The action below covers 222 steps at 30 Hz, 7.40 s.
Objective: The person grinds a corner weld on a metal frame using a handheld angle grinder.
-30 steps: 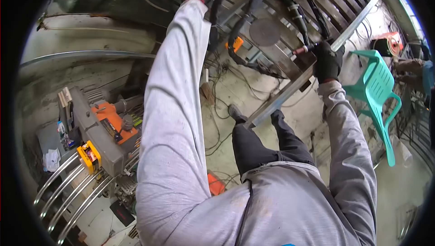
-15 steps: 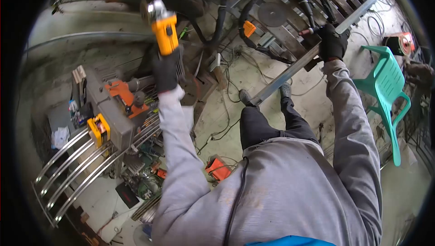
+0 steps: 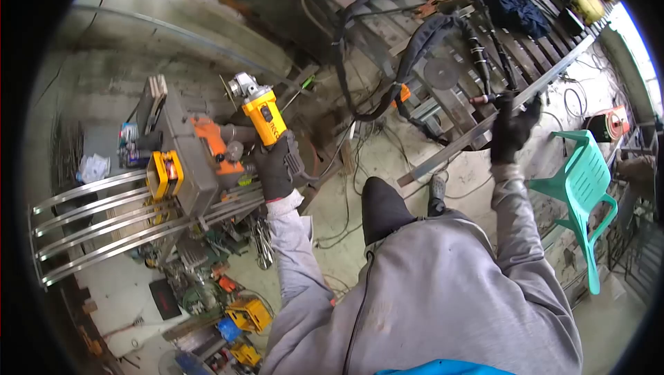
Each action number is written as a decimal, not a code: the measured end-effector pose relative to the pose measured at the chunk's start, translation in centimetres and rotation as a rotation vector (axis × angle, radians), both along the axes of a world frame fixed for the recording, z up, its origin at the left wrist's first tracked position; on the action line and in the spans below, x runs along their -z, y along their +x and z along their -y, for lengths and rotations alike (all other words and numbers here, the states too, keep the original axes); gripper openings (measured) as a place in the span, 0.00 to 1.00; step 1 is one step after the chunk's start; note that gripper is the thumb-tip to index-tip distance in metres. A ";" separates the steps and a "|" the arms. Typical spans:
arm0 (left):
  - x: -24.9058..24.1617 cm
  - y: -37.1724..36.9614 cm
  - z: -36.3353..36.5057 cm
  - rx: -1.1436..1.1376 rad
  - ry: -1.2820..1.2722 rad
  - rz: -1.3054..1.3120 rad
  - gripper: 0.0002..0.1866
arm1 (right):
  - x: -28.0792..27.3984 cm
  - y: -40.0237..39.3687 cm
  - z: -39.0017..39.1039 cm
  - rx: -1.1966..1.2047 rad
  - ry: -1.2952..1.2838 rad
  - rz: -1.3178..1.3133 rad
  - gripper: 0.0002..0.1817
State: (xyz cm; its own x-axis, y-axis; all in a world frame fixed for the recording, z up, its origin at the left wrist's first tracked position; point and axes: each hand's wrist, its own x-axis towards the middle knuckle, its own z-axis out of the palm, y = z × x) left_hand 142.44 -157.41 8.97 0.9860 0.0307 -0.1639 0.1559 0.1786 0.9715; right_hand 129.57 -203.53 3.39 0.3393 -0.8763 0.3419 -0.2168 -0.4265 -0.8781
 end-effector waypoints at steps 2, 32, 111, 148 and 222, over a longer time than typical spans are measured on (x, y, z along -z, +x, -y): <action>-0.1 1.6 0.2 0.034 0.085 -0.039 0.16 | 1.4 2.2 -5.0 -0.331 0.302 0.287 0.40; 12.3 29.1 23.6 2.177 1.644 0.446 0.34 | 9.0 18.6 -15.7 -0.945 0.205 -0.751 0.41; 0.5 -22.2 9.5 1.579 0.527 1.067 0.37 | 2.7 -24.9 -31.1 -0.063 1.173 1.148 0.19; 1.4 -26.7 8.8 1.892 0.769 0.666 0.38 | 6.0 -27.9 -31.7 0.358 1.087 1.385 0.42; -13.8 -18.8 -11.5 -0.608 1.218 0.947 0.19 | 16.7 -39.3 -8.8 -0.203 1.481 1.150 0.43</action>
